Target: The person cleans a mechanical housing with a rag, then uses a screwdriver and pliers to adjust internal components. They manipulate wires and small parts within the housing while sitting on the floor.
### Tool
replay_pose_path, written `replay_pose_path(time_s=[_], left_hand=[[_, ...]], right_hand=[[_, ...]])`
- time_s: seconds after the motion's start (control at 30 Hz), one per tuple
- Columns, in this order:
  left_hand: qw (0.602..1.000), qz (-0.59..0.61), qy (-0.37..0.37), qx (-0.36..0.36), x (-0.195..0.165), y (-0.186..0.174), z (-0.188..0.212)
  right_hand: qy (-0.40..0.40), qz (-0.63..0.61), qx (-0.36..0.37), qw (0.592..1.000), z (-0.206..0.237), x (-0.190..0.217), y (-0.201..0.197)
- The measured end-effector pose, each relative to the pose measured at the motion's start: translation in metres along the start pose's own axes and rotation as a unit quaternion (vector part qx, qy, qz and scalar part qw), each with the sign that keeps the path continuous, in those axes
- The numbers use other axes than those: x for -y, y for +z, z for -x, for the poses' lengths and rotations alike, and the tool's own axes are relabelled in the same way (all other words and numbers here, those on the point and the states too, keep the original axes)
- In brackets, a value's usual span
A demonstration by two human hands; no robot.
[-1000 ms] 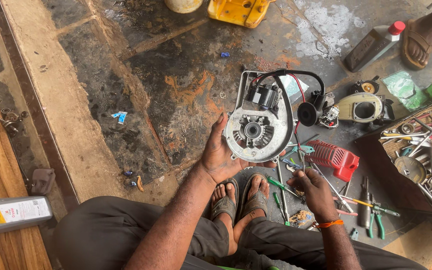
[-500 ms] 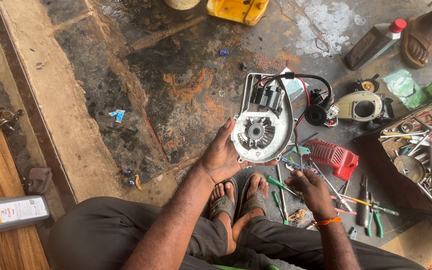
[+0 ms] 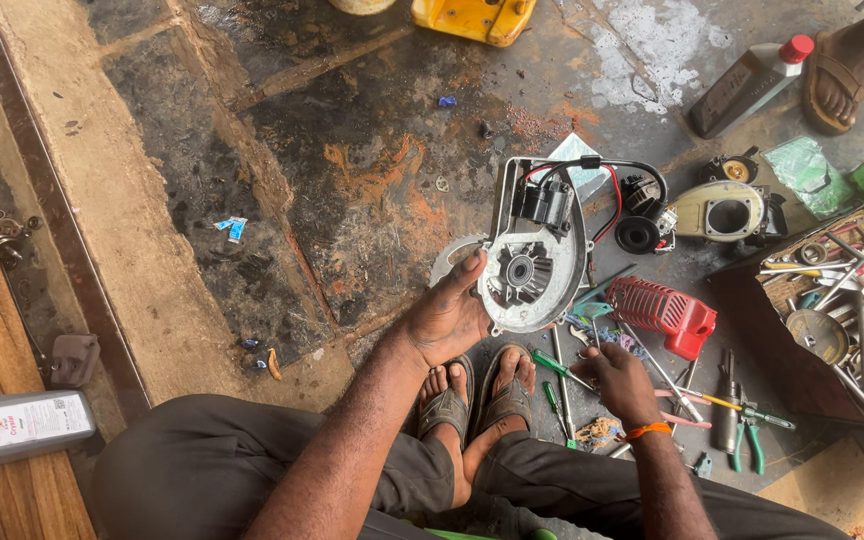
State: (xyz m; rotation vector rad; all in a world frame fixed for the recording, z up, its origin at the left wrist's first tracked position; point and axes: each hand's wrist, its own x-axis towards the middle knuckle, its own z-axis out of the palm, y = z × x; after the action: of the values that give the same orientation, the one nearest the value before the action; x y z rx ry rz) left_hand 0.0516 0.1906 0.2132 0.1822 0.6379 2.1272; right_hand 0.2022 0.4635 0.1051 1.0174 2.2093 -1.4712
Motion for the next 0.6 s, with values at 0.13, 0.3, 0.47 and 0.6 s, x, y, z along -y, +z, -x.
replay_pose_path(time_s=[0.13, 0.3, 0.47, 0.6], left_hand=[[1.0, 0.013, -0.015, -0.019, -0.002, 0.003, 0.001], [1.0, 0.008, -0.007, 0.006, -0.009, 0.018, 0.003], [1.0, 0.017, -0.018, -0.016, -0.011, 0.025, 0.005], [0.999, -0.001, -0.023, -0.035, -0.006, 0.008, -0.001]], right_hand=[[0.0, 0.144, -0.023, 0.989, -0.019, -0.021, 0.006], [0.054, 0.008, 0.0, 0.998, -0.033, -0.046, 0.015], [0.097, -0.139, 0.035, 0.985, -0.032, -0.042, 0.012], [0.134, -0.199, 0.03, 0.97, -0.028, -0.033, 0.009]])
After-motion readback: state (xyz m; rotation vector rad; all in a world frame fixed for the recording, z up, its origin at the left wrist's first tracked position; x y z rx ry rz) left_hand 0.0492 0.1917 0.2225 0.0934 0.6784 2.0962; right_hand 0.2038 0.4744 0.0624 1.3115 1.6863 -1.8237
